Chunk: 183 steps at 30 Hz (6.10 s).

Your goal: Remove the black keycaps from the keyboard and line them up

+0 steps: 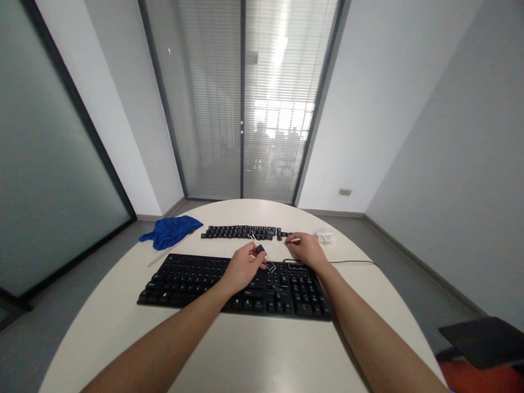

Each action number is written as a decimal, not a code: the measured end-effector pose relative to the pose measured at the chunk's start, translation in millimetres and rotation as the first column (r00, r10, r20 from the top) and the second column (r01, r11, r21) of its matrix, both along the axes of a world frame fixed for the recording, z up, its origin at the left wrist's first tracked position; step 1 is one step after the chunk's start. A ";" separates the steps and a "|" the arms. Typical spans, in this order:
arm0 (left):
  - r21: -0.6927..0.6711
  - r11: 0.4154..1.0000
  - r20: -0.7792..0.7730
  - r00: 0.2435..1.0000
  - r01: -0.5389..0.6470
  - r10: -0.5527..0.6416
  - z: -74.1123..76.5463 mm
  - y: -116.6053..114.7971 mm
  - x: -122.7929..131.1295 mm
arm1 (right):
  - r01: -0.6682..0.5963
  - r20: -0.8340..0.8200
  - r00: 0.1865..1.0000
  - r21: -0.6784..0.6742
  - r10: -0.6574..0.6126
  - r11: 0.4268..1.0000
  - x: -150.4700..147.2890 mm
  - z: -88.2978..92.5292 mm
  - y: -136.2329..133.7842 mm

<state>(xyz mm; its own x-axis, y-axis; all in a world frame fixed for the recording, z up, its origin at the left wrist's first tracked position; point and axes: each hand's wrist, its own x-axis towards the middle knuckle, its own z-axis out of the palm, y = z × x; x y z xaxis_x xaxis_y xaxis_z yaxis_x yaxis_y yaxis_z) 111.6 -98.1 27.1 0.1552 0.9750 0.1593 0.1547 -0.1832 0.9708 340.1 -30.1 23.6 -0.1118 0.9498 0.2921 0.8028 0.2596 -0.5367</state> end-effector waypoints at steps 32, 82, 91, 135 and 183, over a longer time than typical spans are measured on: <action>-0.019 1.000 -0.035 0.999 0.020 -0.020 1.8 -1.4 -0.4 | -0.081 0.138 0.988 0.067 0.071 0.994 -0.3 -8.3 6.9; -0.029 0.999 -0.020 1.000 0.017 -0.018 3.3 -2.1 -0.9 | -0.109 0.519 0.851 0.034 0.076 0.993 -17.8 19.1 -16.2; -0.030 0.999 -0.014 1.000 0.017 -0.018 4.5 -2.5 0.0 | -0.019 0.493 0.869 0.090 -0.028 0.996 -16.5 14.4 -18.1; -0.035 0.999 0.019 0.999 0.038 -0.037 3.0 -2.3 -0.9 | -0.041 0.414 0.910 0.104 -0.005 0.994 -16.9 7.9 -11.0; -0.050 0.993 0.228 0.966 -0.110 0.119 -8.0 2.9 9.5 | -0.070 0.047 0.997 0.158 0.063 0.985 -18.2 10.8 -11.8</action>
